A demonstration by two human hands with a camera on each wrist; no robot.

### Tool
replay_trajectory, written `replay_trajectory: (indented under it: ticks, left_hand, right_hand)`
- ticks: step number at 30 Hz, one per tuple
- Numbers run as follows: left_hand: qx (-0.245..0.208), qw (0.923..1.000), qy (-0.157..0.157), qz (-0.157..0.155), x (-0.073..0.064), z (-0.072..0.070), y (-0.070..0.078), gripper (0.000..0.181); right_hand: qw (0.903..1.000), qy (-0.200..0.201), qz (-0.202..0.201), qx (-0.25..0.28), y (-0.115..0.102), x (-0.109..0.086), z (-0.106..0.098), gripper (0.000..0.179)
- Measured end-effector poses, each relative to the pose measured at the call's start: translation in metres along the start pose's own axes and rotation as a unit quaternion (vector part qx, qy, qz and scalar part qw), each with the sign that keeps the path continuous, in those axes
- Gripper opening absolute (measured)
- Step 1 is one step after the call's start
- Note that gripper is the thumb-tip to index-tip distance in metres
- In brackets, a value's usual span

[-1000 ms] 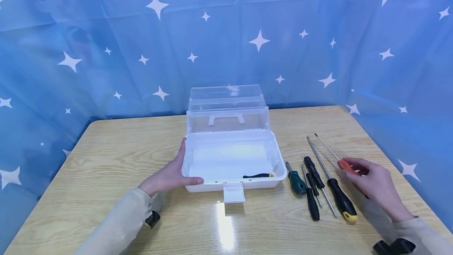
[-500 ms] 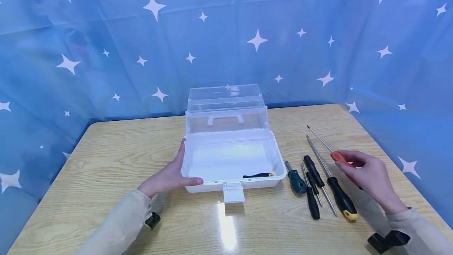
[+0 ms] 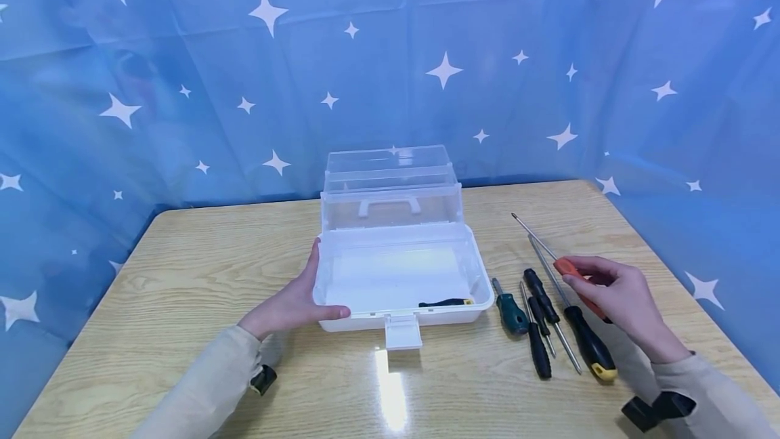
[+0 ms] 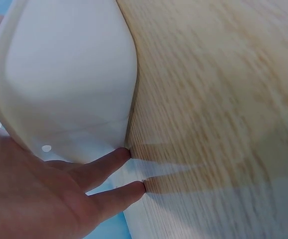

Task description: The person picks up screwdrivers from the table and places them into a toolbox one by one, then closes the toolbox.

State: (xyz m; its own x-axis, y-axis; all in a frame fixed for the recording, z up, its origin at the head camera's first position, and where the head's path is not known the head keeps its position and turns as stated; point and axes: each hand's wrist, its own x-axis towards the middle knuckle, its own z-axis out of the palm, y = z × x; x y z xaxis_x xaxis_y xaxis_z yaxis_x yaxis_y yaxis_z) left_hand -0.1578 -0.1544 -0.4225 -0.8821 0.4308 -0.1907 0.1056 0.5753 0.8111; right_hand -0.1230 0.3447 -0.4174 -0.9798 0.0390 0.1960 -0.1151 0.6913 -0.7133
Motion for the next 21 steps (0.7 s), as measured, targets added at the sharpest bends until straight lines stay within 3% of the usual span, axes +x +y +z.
replay_trajectory:
  ticks: [11,21]
  left_hand:
    - [-0.004,1.0000,-0.002,0.000,0.001,-0.001,-0.002,0.130]
    - [-0.010,0.9999,-0.001,0.007,0.000,-0.001,-0.001,0.130]
  right_hand:
    - [0.9993,-0.025,-0.016,0.024,-0.011,0.007,0.003,0.040]
    - [0.9909,-0.076,0.030,0.107,-0.021,0.009,0.007,0.040]
